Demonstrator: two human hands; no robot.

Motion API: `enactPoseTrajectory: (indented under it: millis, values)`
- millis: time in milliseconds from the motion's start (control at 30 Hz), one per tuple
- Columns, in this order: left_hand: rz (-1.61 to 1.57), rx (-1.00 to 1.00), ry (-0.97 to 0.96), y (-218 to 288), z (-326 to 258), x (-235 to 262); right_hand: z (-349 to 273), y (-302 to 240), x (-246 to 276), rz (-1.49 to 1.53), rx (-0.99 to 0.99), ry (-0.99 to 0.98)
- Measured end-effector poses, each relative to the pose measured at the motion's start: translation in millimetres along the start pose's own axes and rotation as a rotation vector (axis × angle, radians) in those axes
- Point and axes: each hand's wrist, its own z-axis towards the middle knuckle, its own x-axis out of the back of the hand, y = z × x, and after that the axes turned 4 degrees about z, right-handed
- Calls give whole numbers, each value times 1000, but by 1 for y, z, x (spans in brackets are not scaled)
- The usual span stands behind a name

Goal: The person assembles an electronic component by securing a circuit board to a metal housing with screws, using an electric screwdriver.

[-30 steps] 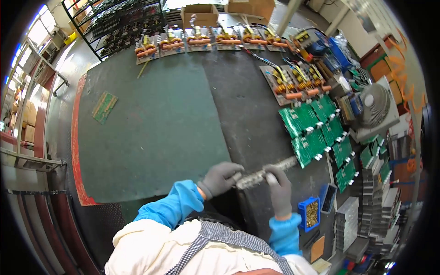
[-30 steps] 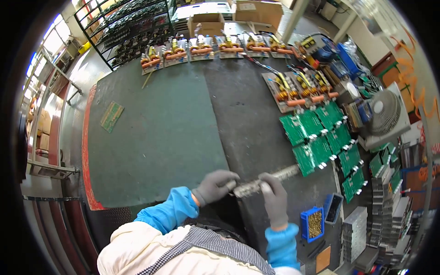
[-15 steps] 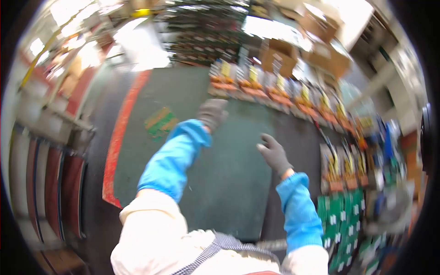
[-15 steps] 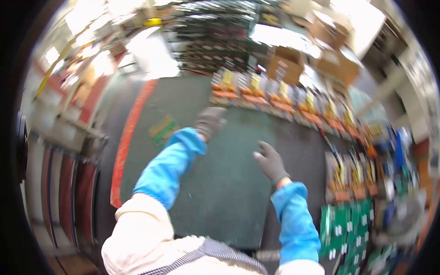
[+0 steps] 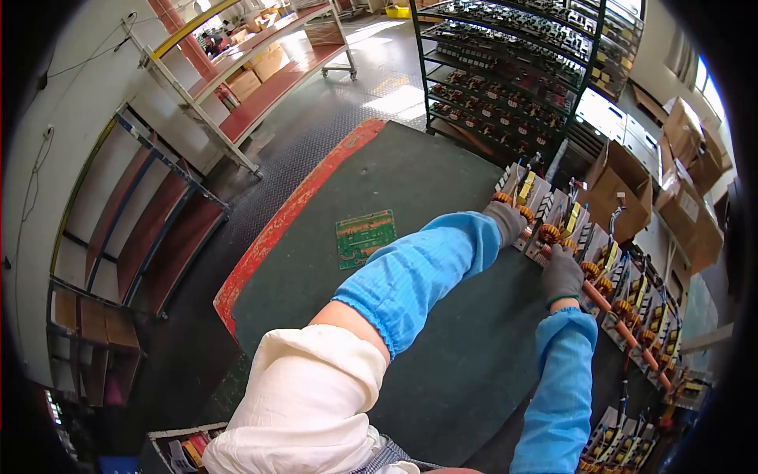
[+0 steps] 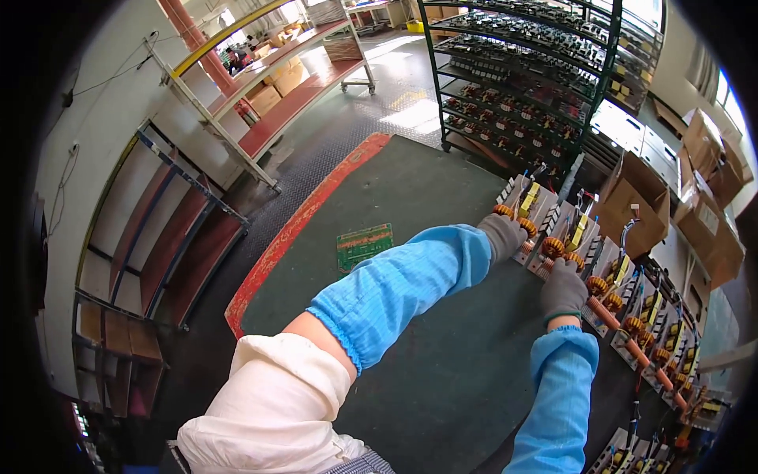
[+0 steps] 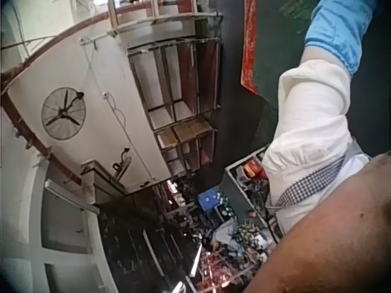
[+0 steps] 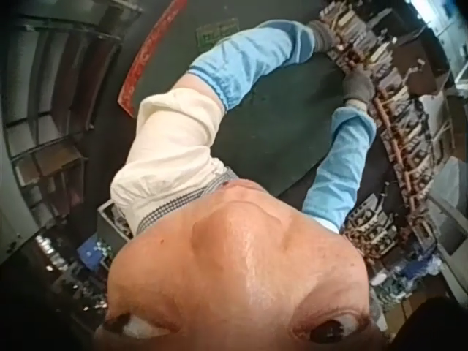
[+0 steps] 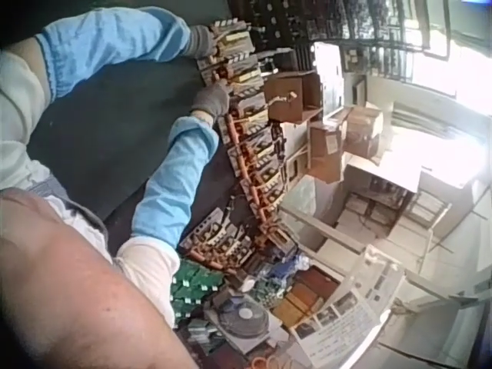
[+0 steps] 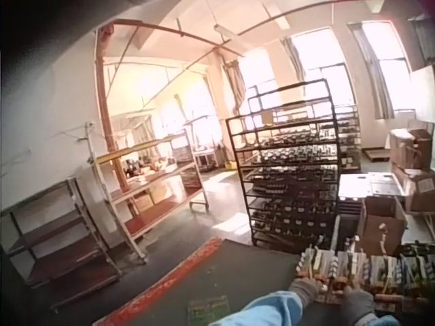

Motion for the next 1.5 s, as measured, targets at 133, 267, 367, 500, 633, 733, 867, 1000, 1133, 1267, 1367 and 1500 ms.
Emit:
enactPoseTrajectory:
  millis: [133,267,367,500,633,733,867,1000,1133,1267,1367,1500]
  values:
    - [2,29,-47,-24,-21,-3,12,-28,4,2,14,-24]
    - [-51,-56,35,-14,-91,-12,-9,-17,6,-42,83,-24]
    - [-5,-78,182,-19,-181,-38,-56,-35,4,-34,161,32]
    - [-10,-63,258,14,-306,-65,-162,-45,6,-21,270,30]
    - [-87,-41,294,43,-411,-88,-273,-69,-17,36,351,-12]
    - [-82,16,341,53,-481,-86,-350,-92,-6,146,534,154]
    - [-42,30,269,49,-544,-82,-435,-122,2,128,570,25]
    - [-80,15,346,42,-591,-104,-494,-154,-13,152,618,14]
    - [-102,28,305,42,-640,-109,-536,-187,-12,217,681,-47]
    - [-95,21,299,34,-669,-107,-547,-213,-12,257,750,-102]
    - [-66,41,295,34,-667,-100,-545,-228,-9,295,744,-95]
    - [-129,36,272,26,-675,-103,-541,-254,-26,372,773,-39]
